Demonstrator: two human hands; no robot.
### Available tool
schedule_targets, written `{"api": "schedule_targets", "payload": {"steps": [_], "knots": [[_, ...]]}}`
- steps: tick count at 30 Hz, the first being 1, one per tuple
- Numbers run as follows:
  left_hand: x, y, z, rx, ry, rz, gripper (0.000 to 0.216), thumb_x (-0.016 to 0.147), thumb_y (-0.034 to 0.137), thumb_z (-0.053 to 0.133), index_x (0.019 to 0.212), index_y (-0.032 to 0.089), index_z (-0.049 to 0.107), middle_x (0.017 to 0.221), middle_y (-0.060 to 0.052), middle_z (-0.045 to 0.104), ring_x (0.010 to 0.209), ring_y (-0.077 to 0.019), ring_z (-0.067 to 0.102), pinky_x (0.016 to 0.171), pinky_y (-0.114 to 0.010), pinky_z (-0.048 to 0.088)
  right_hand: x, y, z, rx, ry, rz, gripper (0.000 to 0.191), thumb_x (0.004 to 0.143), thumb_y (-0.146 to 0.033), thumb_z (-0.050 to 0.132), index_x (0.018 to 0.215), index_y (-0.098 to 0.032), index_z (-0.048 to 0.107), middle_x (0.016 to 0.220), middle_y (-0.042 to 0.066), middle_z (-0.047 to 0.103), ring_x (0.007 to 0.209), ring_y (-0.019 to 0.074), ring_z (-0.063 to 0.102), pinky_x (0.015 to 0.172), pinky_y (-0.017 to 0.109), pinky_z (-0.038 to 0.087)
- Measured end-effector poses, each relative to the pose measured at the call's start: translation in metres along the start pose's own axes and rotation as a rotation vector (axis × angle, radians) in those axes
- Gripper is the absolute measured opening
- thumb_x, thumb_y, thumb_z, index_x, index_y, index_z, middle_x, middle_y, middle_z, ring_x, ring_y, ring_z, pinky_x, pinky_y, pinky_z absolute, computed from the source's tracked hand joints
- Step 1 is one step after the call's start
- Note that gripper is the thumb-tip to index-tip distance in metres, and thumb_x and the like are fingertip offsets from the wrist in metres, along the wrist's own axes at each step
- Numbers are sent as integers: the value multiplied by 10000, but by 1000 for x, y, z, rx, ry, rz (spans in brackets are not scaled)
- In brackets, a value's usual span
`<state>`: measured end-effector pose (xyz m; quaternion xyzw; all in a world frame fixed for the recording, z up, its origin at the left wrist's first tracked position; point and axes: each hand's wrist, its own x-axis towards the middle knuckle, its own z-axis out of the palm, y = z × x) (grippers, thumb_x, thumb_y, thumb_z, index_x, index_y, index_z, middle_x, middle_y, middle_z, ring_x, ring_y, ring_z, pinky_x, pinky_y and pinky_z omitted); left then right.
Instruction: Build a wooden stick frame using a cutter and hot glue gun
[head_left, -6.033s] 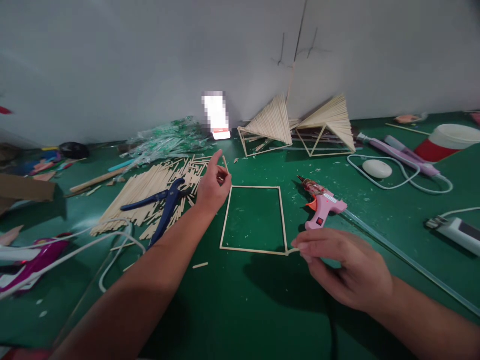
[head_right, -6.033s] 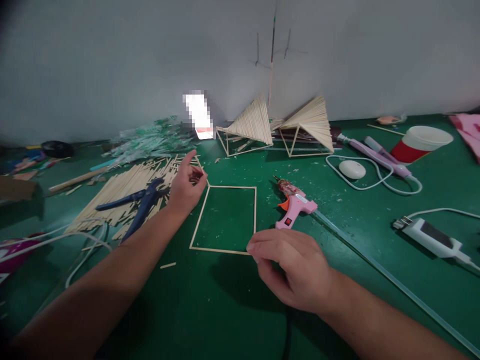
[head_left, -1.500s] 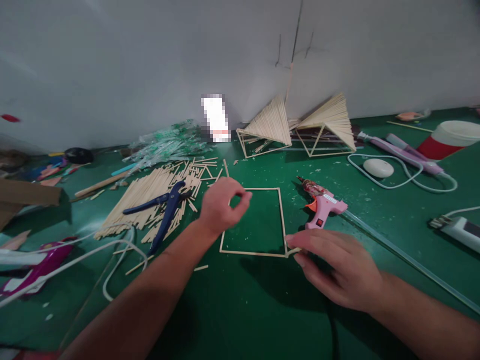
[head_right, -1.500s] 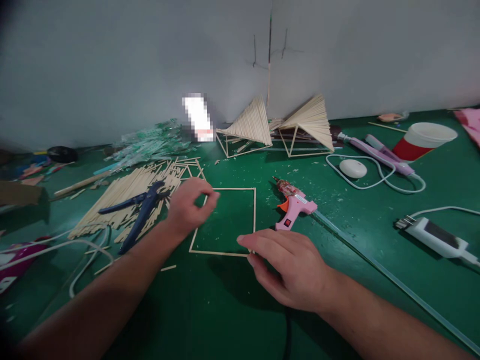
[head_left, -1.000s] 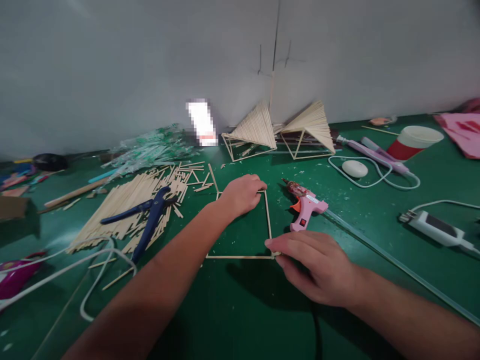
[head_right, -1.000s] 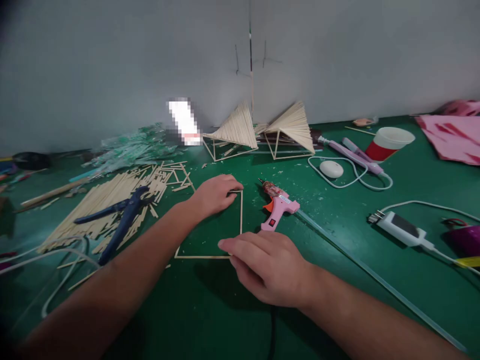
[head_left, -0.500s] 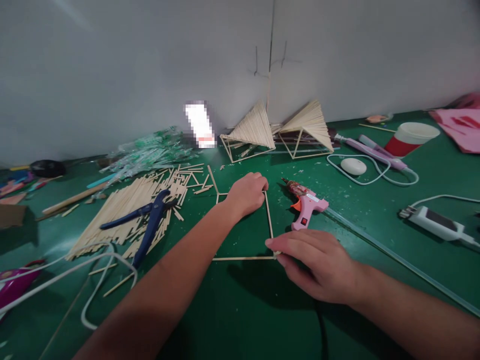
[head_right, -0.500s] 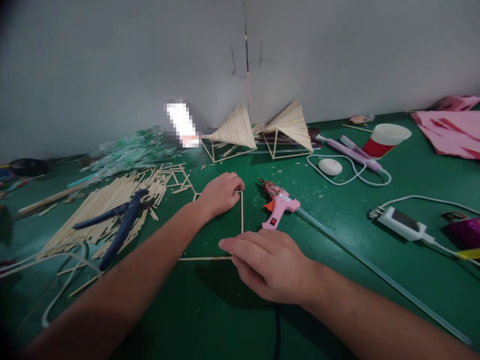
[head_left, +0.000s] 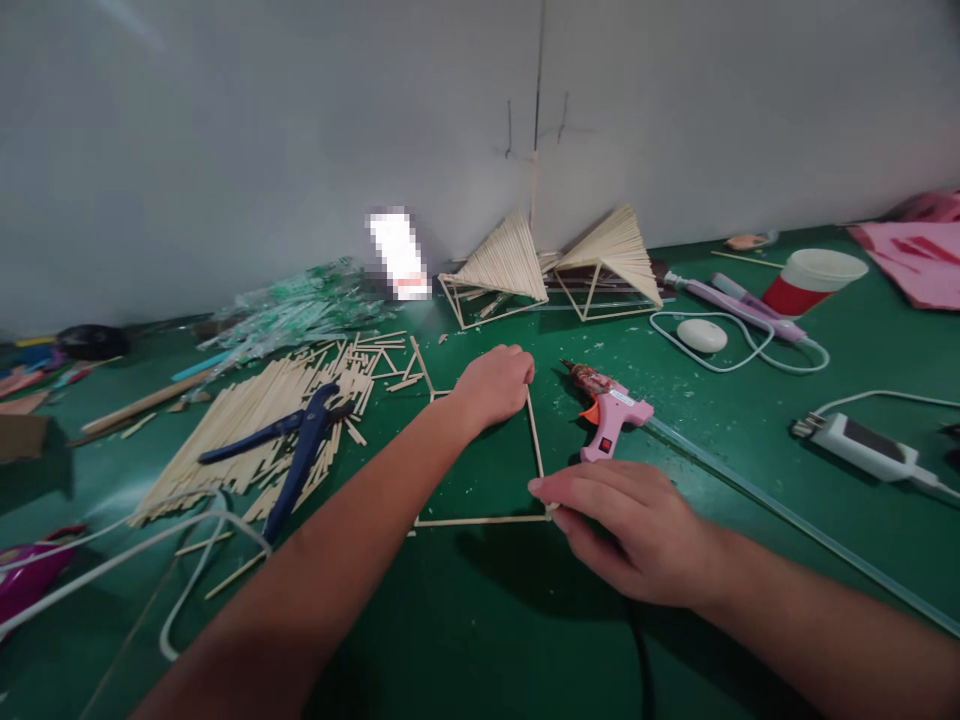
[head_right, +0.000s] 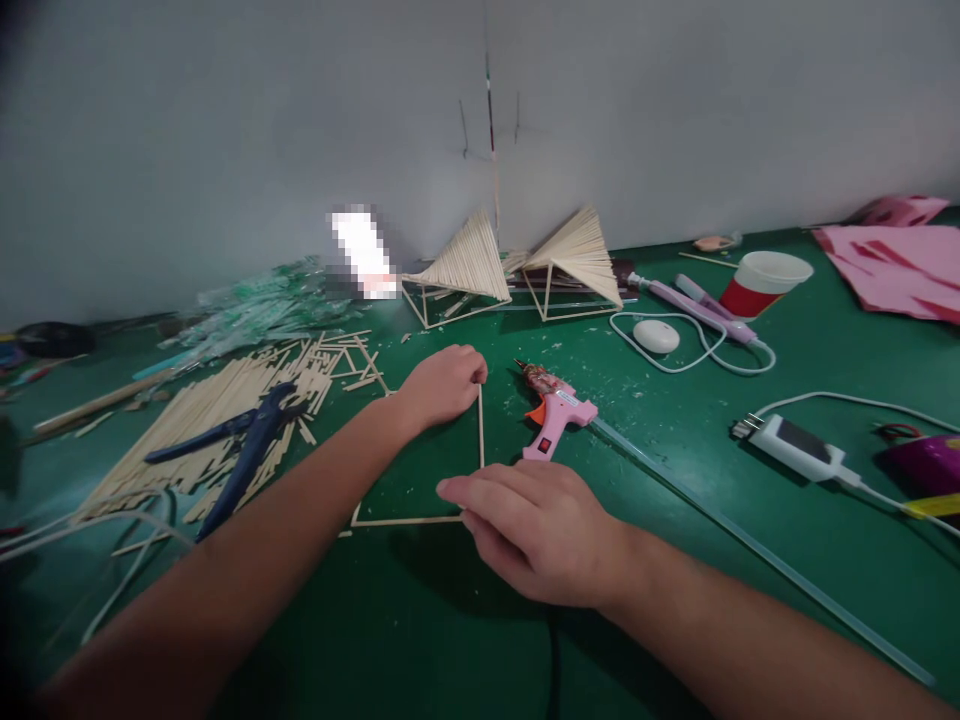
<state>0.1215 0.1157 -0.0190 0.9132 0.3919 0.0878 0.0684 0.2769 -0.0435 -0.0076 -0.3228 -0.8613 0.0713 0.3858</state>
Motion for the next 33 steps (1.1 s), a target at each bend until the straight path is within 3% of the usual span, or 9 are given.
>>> {"api": "schedule_targets", "payload": {"steps": [3, 8, 11, 14, 18, 23, 26, 29, 33], "knots": [[0, 0, -5, -31, -13, -6, 210, 743, 75, 482, 842, 176, 637, 897, -64, 657, 870, -210, 591, 781, -342, 481, 0, 0, 0, 9, 7, 8, 283, 866, -119, 510, 1140, -182, 541, 919, 32, 728, 757, 124, 671, 641, 257, 514], [-26, 3, -29, -34, 22, -18, 373, 794, 89, 460, 1142, 159, 573, 1115, -90, 637, 1041, -223, 575, 904, -360, 452, -2, 1, -1, 22, 3, 11, 298, 863, -108, 512, 1151, -182, 531, 929, 29, 725, 762, 128, 671, 666, 268, 528], [-62, 3, -49, 24, -23, -29, 242, 825, 204, 508, 1042, 202, 615, 1040, -65, 662, 967, -236, 599, 815, -362, 470, -2, 1, -2, 11, 0, 6, 303, 863, -110, 516, 1155, -189, 528, 948, 34, 727, 785, 137, 678, 693, 278, 537], [-105, 3, -60, 52, -184, -95, 113, 803, 257, 559, 869, 220, 641, 860, -40, 667, 808, -216, 607, 690, -333, 458, -3, 0, -3, 7, -9, 12, 301, 863, -106, 516, 1151, -194, 531, 965, 38, 730, 802, 140, 683, 695, 274, 539], [-143, 13, -55, -175, -245, -36, 133, 851, 251, 531, 946, 235, 622, 932, -23, 654, 870, -181, 597, 759, -311, 458, -2, -1, -1, 21, 0, 12, 306, 860, -93, 518, 1148, -195, 530, 950, 36, 728, 767, 133, 675, 643, 256, 527], [-138, 47, -30, -285, -152, 45, 284, 822, 269, 583, 1101, 231, 544, 1028, -50, 613, 960, -208, 546, 828, -339, 456, -1, -2, 1, 2, 2, 22, 314, 860, -102, 525, 1156, -210, 520, 951, 26, 724, 764, 140, 673, 651, 264, 521], [-125, 64, -17, -255, -111, 106, 287, 765, 275, 609, 1029, 190, 537, 1011, -66, 575, 943, -227, 527, 826, -365, 467, -2, -2, 2, -9, -13, 37, 315, 855, -102, 530, 1148, -218, 522, 933, 21, 722, 734, 145, 670, 633, 272, 513], [-113, 69, -9, -272, -68, 136, 217, 759, 253, 573, 954, 170, 531, 967, -68, 559, 897, -215, 538, 780, -346, 484, -1, -1, 2, -14, -6, 38, 303, 850, -96, 538, 1128, -217, 533, 897, 19, 721, 737, 150, 675, 638, 273, 513], [-104, 62, -7, -352, -40, 238, 326, 743, 215, 582, 1060, 164, 525, 1143, -89, 549, 1000, -212, 543, 867, -340, 478, -1, 1, 1, -9, -2, 53, 276, 850, -99, 539, 1107, -198, 547, 905, 36, 721, 759, 155, 679, 649, 273, 517]]}}
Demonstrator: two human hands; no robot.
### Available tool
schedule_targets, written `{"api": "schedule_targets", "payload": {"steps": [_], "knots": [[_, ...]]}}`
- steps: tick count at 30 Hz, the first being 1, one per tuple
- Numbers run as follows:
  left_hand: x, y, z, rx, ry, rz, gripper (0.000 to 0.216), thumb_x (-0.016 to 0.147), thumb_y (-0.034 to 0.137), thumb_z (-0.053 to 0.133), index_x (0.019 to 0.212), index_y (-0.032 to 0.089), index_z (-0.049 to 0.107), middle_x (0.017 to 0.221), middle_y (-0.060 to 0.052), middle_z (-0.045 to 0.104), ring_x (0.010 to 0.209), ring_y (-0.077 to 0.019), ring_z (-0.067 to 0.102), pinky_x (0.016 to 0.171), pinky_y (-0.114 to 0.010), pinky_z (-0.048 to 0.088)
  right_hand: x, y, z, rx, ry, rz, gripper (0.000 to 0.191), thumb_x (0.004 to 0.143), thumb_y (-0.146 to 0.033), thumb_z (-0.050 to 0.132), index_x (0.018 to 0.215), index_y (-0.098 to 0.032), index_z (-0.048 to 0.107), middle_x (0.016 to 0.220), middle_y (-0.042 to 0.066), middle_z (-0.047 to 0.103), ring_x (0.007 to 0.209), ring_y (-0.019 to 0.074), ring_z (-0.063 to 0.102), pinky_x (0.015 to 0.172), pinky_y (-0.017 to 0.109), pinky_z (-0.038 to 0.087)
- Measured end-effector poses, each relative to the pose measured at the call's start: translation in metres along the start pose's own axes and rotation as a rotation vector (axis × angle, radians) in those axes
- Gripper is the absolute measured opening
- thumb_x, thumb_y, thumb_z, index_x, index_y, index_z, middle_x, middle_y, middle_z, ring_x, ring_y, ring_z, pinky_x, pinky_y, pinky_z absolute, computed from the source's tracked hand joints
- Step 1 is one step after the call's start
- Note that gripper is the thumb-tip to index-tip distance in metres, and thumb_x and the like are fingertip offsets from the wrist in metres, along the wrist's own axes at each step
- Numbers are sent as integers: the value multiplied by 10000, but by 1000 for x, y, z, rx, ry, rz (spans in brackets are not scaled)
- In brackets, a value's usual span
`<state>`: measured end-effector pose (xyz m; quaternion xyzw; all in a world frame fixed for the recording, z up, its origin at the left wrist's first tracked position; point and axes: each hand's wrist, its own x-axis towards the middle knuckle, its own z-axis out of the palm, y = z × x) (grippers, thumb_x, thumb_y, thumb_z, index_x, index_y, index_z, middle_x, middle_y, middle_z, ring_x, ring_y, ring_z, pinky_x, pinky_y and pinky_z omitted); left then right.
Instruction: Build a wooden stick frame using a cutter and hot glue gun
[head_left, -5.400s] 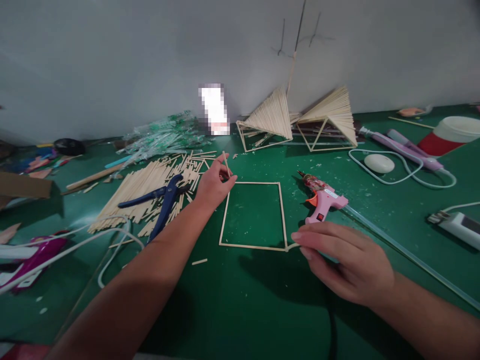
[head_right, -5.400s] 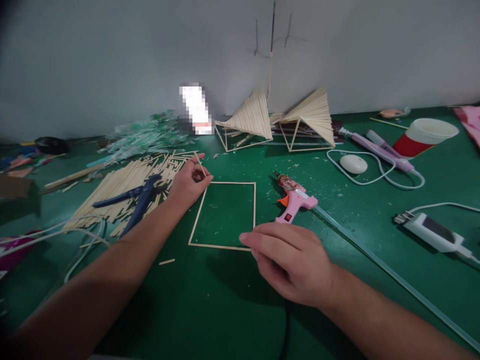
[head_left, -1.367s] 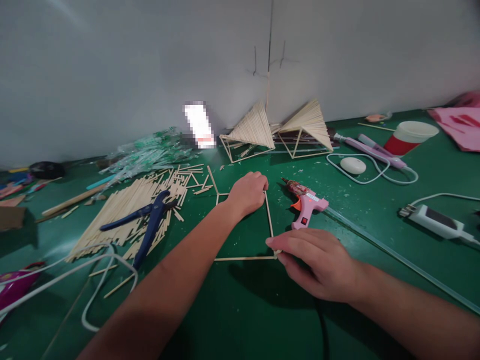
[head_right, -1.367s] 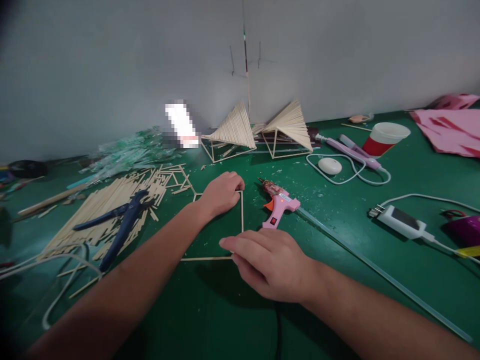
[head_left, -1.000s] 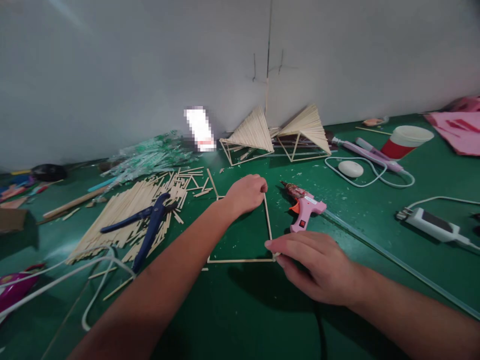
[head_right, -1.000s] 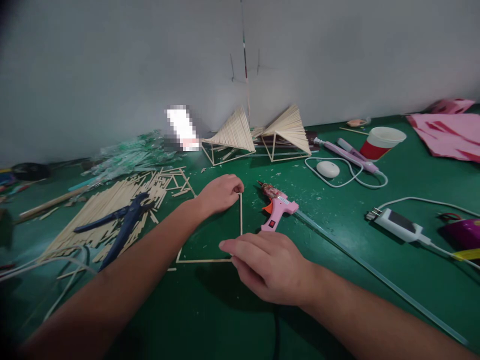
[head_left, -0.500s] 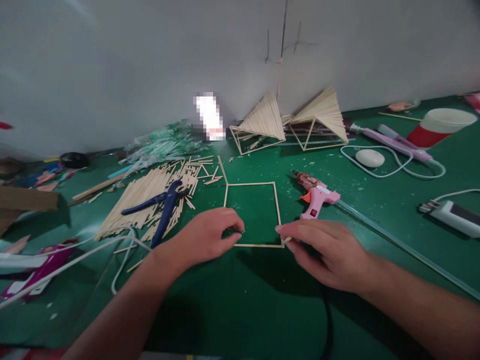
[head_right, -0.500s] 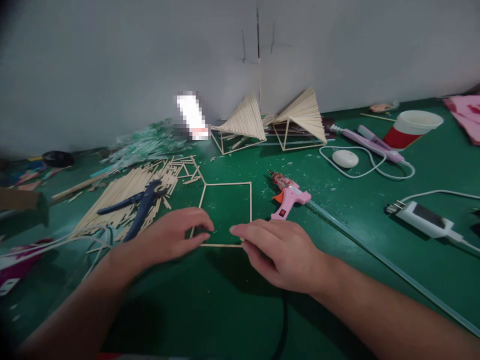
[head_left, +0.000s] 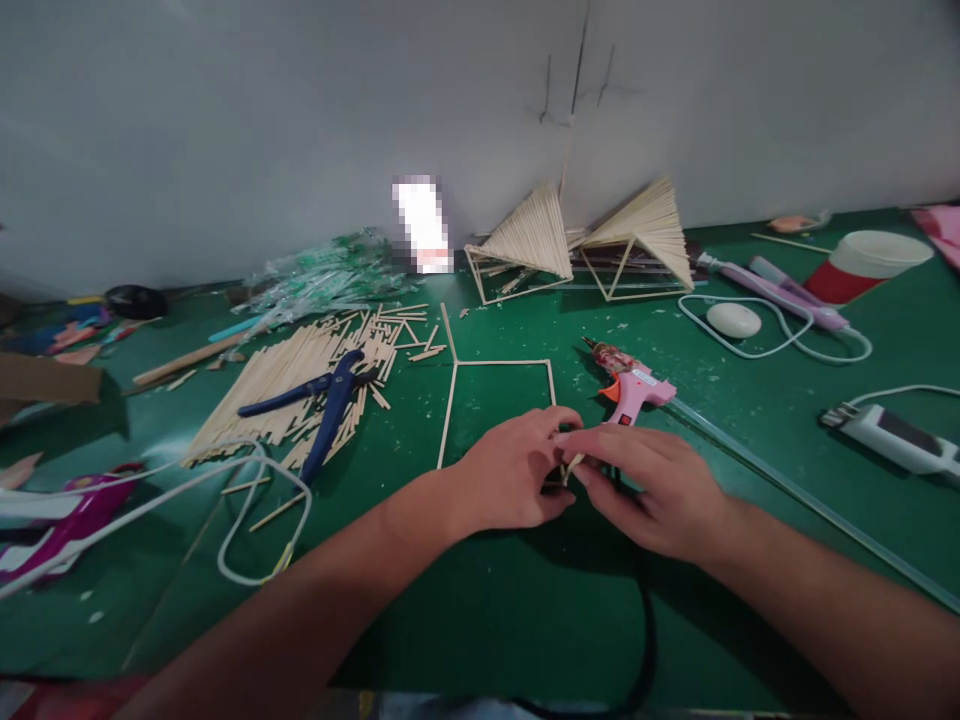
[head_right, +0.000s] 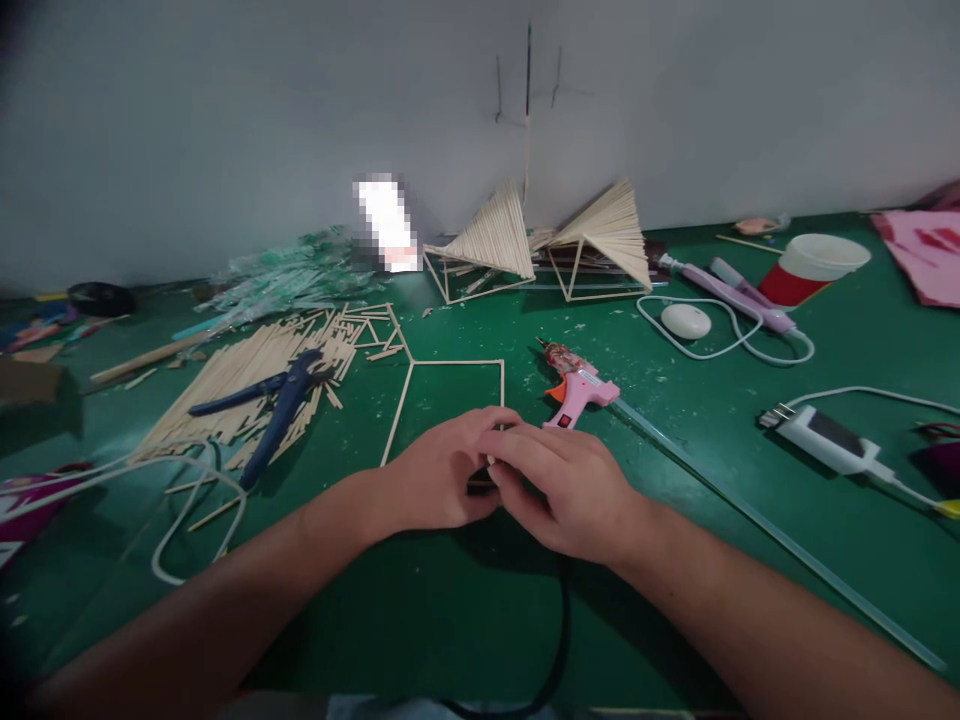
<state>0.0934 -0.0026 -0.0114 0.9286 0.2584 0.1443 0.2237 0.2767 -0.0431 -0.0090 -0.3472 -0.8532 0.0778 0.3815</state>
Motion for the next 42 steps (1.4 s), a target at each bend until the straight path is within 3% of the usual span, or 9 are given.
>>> {"api": "schedule_targets", "payload": {"steps": [5, 19, 30, 34, 37, 42], "knots": [[-1, -11, -4, 64, -93, 131, 145, 809, 219, 559, 941, 171, 594, 1085, -64, 601, 967, -199, 545, 877, -346, 454, -2, 1, -2, 21, -8, -9, 290, 850, -99, 538, 1122, -201, 535, 906, 28, 715, 732, 146, 666, 640, 271, 513], [-8, -13, 4, 228, 30, 268, 143, 882, 219, 461, 919, 134, 570, 949, -89, 632, 876, -201, 554, 787, -325, 492, -1, 2, -2, 15, -9, -32, 319, 845, -88, 542, 1138, -212, 519, 911, 18, 713, 746, 139, 656, 649, 259, 501], [-14, -14, -6, 56, -80, 192, 237, 821, 255, 580, 1031, 147, 590, 1135, -94, 607, 1042, -204, 536, 930, -318, 452, 0, 2, -5, 32, -24, -5, 351, 846, -89, 532, 1168, -228, 517, 884, 10, 717, 729, 142, 669, 640, 256, 512], [-17, -9, -7, 113, -96, 109, 278, 821, 288, 580, 1061, 149, 580, 1099, -88, 601, 995, -219, 541, 864, -347, 466, 0, 2, -5, 6, -20, -3, 327, 845, -91, 537, 1145, -220, 531, 898, 15, 722, 731, 137, 672, 645, 251, 516], [-18, -6, -10, 215, -119, 23, 200, 837, 309, 555, 965, 166, 611, 955, -64, 610, 860, -220, 550, 750, -368, 469, -1, 2, -6, -8, 1, -2, 301, 844, -95, 542, 1120, -214, 542, 923, 20, 727, 761, 134, 678, 671, 243, 523], [-21, -3, -10, 286, -143, 22, 185, 895, 288, 477, 907, 180, 627, 920, -46, 628, 821, -209, 564, 713, -359, 464, -2, 2, -6, 9, -13, 4, 348, 841, -92, 541, 1155, -243, 527, 950, 14, 729, 781, 140, 684, 680, 250, 535]]}}
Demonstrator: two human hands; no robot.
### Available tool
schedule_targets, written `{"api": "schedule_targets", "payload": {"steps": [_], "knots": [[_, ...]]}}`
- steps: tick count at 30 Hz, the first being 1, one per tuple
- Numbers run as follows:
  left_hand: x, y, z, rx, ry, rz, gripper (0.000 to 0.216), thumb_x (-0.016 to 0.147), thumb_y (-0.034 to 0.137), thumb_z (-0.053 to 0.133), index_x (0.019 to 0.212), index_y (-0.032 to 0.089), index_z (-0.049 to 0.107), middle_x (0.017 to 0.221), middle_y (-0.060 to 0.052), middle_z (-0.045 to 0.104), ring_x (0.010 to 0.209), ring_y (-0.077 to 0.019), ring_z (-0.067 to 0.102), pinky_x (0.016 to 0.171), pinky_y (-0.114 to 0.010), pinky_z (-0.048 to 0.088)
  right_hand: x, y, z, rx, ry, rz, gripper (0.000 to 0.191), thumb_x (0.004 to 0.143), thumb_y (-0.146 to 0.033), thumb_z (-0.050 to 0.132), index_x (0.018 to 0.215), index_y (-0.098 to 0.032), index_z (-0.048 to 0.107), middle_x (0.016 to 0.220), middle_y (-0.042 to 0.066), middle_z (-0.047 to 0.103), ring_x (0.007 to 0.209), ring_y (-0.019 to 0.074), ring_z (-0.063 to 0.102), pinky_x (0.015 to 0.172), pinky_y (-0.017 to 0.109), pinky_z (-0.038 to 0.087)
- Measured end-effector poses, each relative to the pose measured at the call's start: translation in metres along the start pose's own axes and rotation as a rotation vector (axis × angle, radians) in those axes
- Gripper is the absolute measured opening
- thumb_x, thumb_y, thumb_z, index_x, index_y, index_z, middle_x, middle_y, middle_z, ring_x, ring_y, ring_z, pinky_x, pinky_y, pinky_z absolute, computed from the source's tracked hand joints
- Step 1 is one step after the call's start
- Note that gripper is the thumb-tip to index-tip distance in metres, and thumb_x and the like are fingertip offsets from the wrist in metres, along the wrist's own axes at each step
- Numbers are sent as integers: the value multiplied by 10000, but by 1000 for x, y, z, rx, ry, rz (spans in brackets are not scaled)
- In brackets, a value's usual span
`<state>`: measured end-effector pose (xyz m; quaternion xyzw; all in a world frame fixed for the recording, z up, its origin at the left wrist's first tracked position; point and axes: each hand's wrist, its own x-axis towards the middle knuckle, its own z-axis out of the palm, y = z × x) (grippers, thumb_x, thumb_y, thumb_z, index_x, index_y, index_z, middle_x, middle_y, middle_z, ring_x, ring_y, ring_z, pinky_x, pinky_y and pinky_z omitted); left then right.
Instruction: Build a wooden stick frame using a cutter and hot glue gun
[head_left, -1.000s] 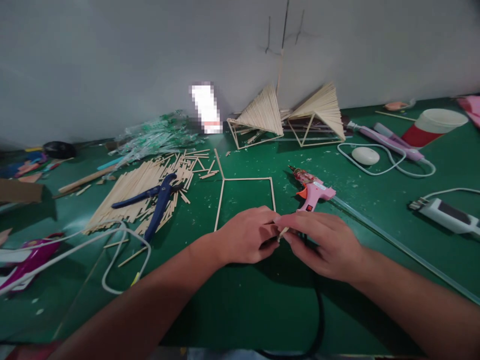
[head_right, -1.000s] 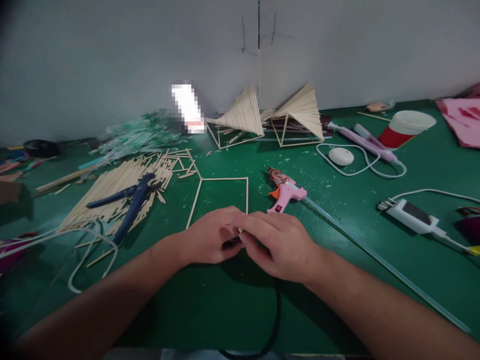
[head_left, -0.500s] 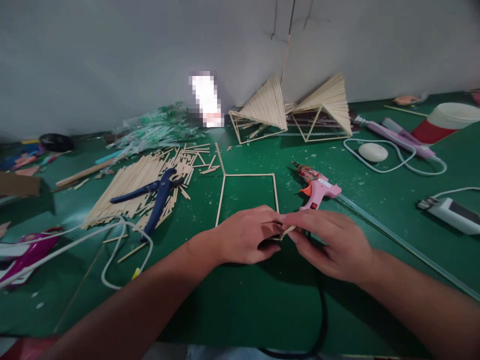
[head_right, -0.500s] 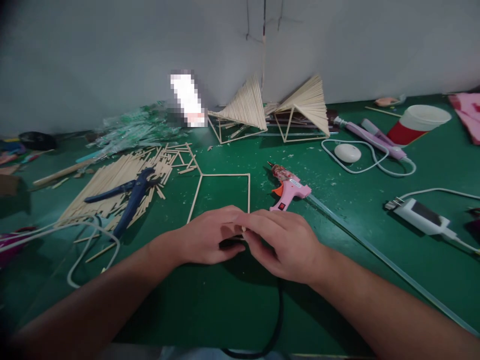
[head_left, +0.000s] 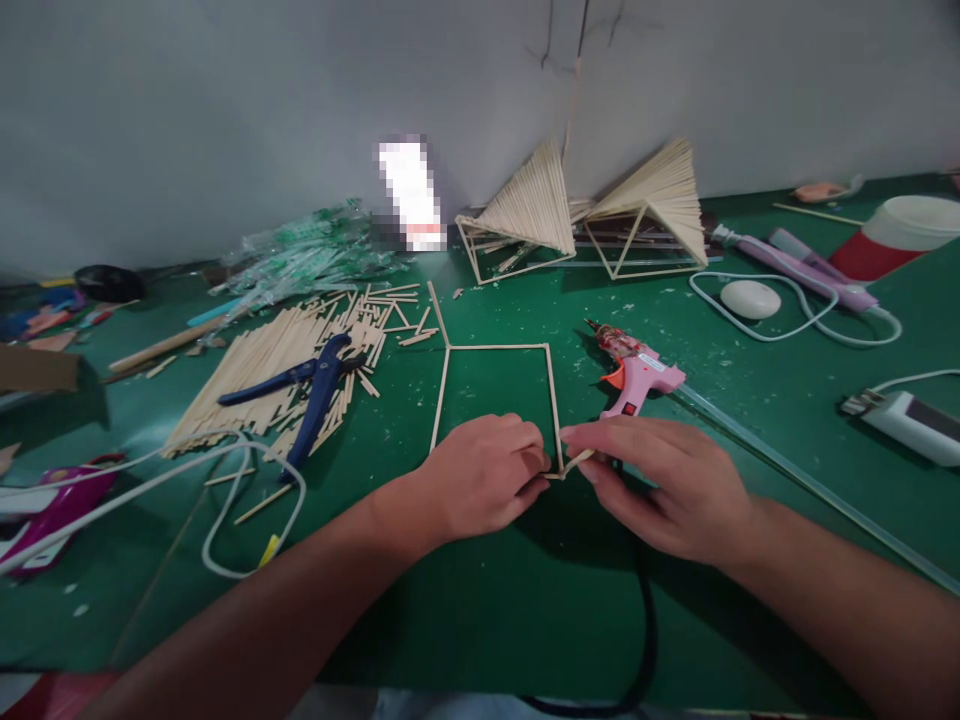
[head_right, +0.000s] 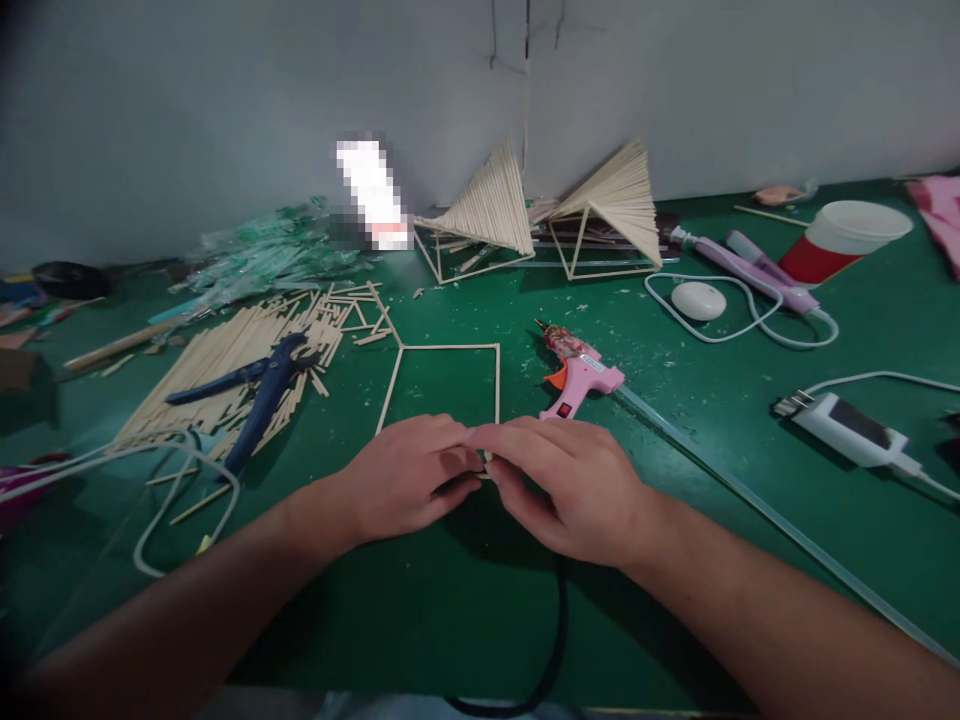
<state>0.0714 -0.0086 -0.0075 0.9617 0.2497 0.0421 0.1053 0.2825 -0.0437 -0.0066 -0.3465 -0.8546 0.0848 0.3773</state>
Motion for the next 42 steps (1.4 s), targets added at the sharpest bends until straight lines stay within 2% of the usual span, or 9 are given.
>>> {"api": "schedule_targets", "payload": {"steps": [8, 17, 32, 42], "knots": [[2, 9, 11, 89, 71, -40, 182, 881, 232, 459, 857, 162, 625, 900, -51, 636, 774, -195, 553, 691, -339, 454, 2, -1, -1, 26, -10, 25, 350, 851, -98, 525, 1161, -261, 521, 924, 4, 728, 763, 140, 684, 663, 254, 538], [4, 6, 13, 6, 113, -40, 121, 840, 195, 491, 829, 171, 609, 845, -41, 626, 754, -176, 549, 688, -310, 435, 4, -1, -1, 47, -1, 46, 350, 845, -82, 528, 1149, -257, 527, 916, 5, 727, 776, 134, 686, 667, 240, 536], [5, 7, 13, -47, 130, -45, 97, 824, 177, 498, 822, 169, 594, 821, -40, 612, 746, -169, 536, 683, -303, 437, 5, -2, -2, 55, 17, 65, 381, 846, -94, 520, 1177, -282, 539, 897, -2, 729, 762, 136, 694, 667, 239, 546], [4, 8, 12, -33, 117, -69, 95, 833, 196, 495, 840, 174, 588, 854, -39, 614, 759, -177, 539, 689, -318, 429, 4, -3, -4, 67, 26, 68, 366, 839, -77, 519, 1160, -252, 537, 854, -1, 717, 751, 127, 685, 680, 229, 535]]}}
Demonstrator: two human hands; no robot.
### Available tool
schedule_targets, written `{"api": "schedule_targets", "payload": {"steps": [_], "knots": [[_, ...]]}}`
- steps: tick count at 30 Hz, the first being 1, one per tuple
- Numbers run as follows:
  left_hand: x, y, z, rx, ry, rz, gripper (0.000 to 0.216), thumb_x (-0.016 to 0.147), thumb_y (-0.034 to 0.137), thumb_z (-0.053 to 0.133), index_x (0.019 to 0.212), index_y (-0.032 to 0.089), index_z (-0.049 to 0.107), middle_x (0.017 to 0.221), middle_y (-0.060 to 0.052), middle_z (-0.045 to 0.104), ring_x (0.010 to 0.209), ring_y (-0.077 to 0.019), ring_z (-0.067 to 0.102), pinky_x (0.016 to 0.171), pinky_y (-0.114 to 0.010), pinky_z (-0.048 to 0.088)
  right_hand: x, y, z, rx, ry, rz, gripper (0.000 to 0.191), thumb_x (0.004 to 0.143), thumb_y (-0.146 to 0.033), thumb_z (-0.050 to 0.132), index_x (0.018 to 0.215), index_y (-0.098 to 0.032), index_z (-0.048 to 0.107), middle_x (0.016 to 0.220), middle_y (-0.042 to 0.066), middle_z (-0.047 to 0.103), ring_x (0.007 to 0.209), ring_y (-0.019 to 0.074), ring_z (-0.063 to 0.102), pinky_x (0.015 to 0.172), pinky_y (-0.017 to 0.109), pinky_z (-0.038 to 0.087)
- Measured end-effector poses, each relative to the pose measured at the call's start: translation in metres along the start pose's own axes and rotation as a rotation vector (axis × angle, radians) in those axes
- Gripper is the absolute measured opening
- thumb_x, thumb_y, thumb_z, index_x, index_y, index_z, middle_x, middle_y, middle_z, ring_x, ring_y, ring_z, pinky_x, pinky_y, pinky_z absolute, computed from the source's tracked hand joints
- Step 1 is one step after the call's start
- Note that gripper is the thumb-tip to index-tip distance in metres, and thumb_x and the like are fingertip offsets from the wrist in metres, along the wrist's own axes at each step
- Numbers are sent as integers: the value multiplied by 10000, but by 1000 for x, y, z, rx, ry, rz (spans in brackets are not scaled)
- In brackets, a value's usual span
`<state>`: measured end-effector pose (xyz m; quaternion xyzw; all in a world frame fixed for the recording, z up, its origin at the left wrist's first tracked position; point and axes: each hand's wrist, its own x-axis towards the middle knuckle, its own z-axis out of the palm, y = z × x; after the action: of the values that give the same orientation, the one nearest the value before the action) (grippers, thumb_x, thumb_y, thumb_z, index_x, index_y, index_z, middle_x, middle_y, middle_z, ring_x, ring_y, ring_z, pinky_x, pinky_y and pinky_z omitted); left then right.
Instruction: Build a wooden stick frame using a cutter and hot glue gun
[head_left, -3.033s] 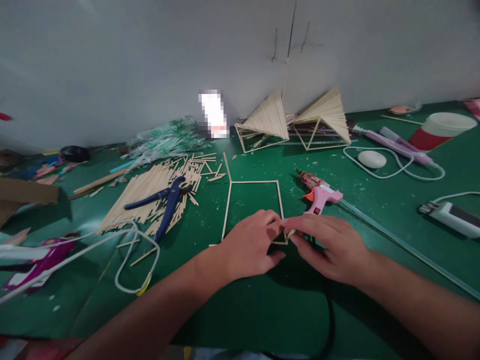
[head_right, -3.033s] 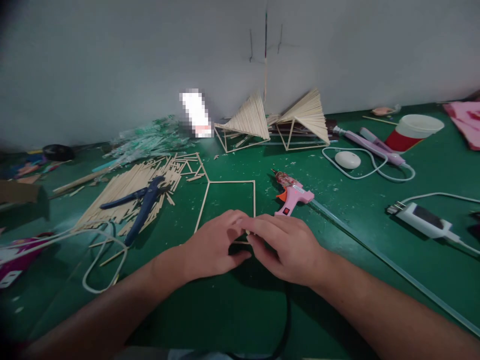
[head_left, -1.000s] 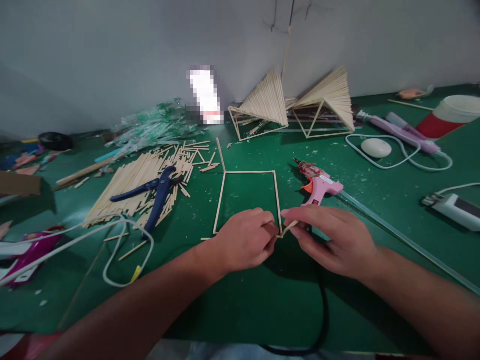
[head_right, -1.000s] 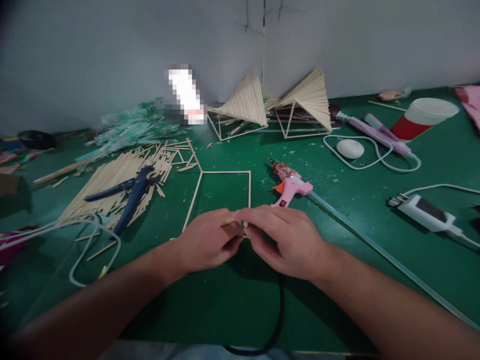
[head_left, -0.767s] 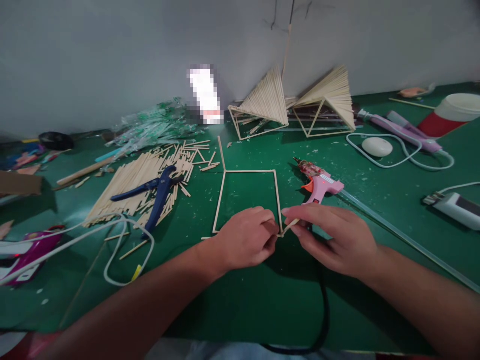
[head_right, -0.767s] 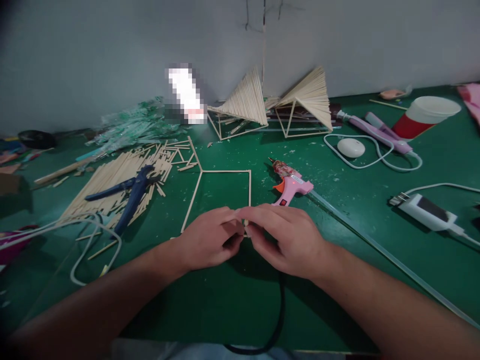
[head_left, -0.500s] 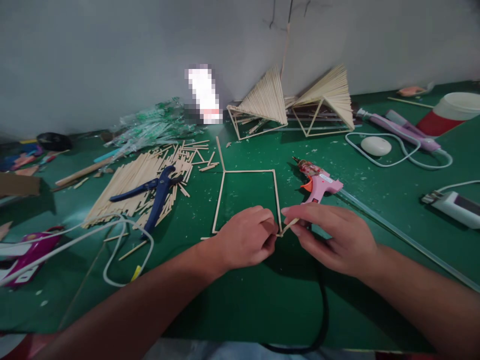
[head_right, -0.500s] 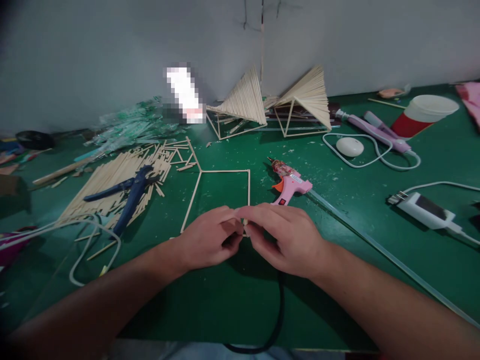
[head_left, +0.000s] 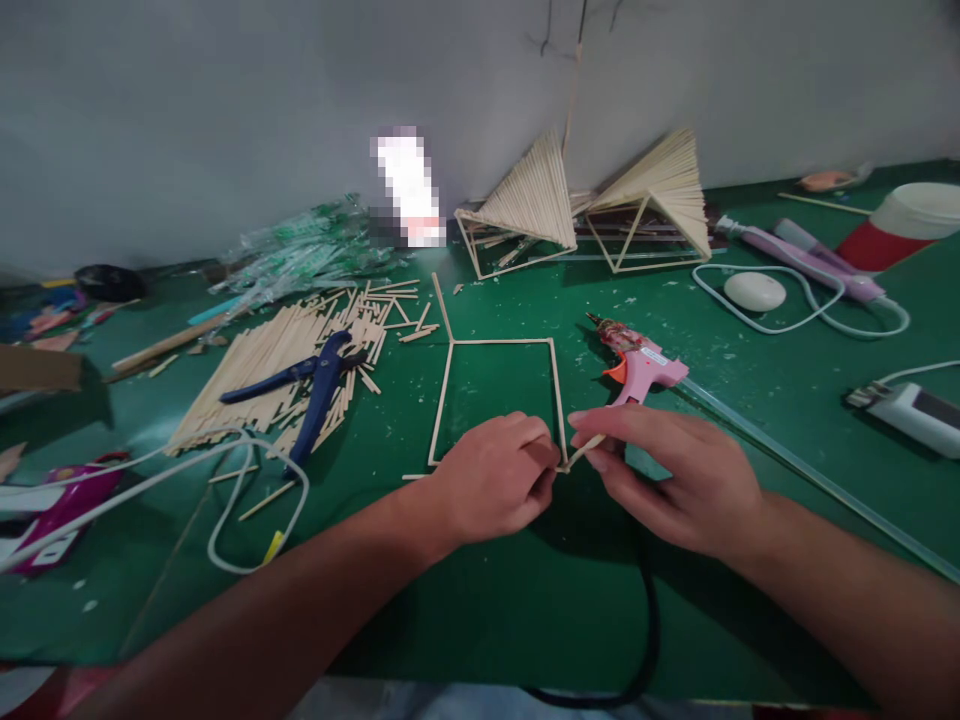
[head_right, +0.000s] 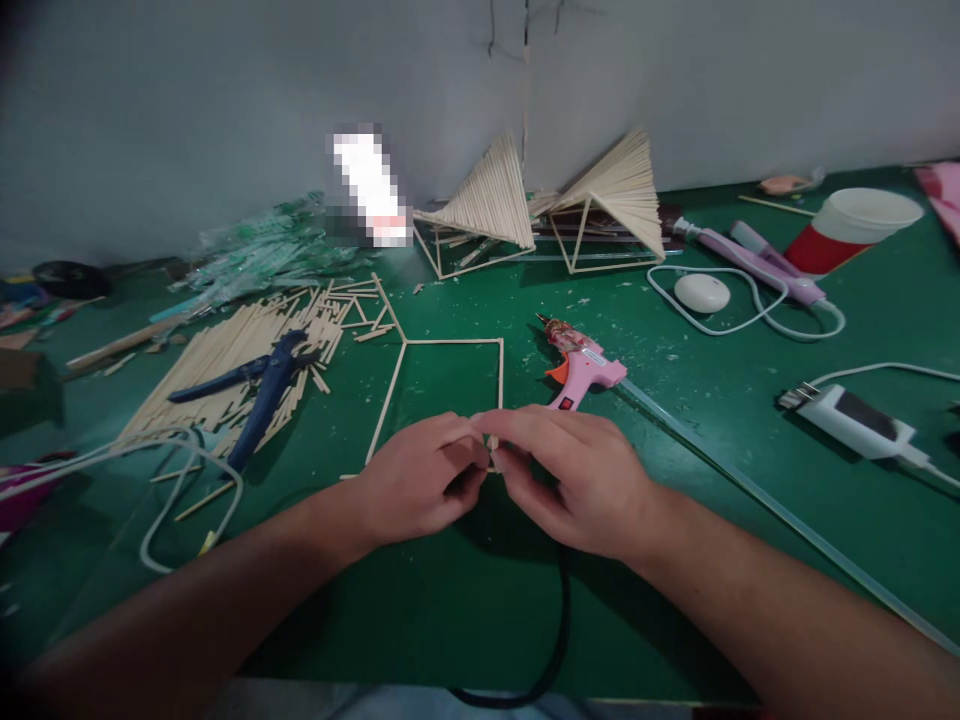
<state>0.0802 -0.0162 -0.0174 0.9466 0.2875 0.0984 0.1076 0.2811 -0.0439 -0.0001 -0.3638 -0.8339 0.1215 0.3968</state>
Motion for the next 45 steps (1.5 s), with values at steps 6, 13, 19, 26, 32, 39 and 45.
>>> {"api": "schedule_targets", "payload": {"steps": [6, 13, 19, 26, 32, 39, 45], "knots": [[-1, -1, -1, -26, -13, -34, 122, 838, 187, 481, 881, 168, 593, 864, -43, 641, 777, -184, 567, 728, -327, 457, -2, 3, 2, 8, 2, 45, 365, 838, -103, 529, 1169, -256, 531, 835, -16, 710, 701, 117, 673, 650, 224, 531], [-2, -1, 0, -53, 5, -13, 135, 827, 172, 482, 865, 148, 610, 851, -55, 654, 781, -185, 574, 740, -321, 472, -3, 7, 2, 42, -48, 86, 311, 843, -150, 553, 1140, -239, 532, 860, -2, 702, 657, 115, 658, 626, 237, 524], [-3, -2, 0, -82, 38, -26, 133, 820, 164, 488, 858, 150, 615, 827, -56, 651, 776, -184, 576, 730, -320, 468, -3, 7, 3, 128, -13, 158, 327, 831, -176, 570, 1153, -227, 551, 872, 14, 696, 637, 122, 644, 616, 254, 531], [-5, 0, -7, -134, 178, -77, 163, 855, 183, 475, 855, 158, 636, 826, -58, 666, 789, -176, 602, 731, -314, 483, 1, 3, 8, 575, 167, 649, 184, 890, -277, 518, 978, -195, 658, 792, 21, 677, 531, 98, 602, 504, 225, 523], [-4, 0, -7, -138, 209, -51, 126, 821, 141, 497, 834, 151, 621, 800, -50, 660, 765, -174, 605, 699, -305, 483, 3, -2, 13, 578, -7, 763, 210, 802, -306, 628, 977, -196, 669, 679, -8, 634, 528, 103, 543, 438, 202, 448], [-4, 0, -3, -217, 241, -69, 105, 818, 132, 519, 865, 154, 610, 855, -58, 665, 797, -175, 606, 729, -321, 492, 3, -1, 15, 368, -119, 569, 133, 830, -222, 569, 883, -222, 691, 788, 7, 699, 655, 126, 598, 580, 238, 461], [-5, 7, -9, -494, 460, -166, 228, 792, 187, 620, 1014, 157, 576, 884, -44, 635, 778, -129, 594, 720, -264, 513, 0, 5, 17, 303, -188, 479, 161, 856, -229, 540, 932, -216, 682, 774, 7, 677, 647, 127, 583, 580, 251, 440]]}}
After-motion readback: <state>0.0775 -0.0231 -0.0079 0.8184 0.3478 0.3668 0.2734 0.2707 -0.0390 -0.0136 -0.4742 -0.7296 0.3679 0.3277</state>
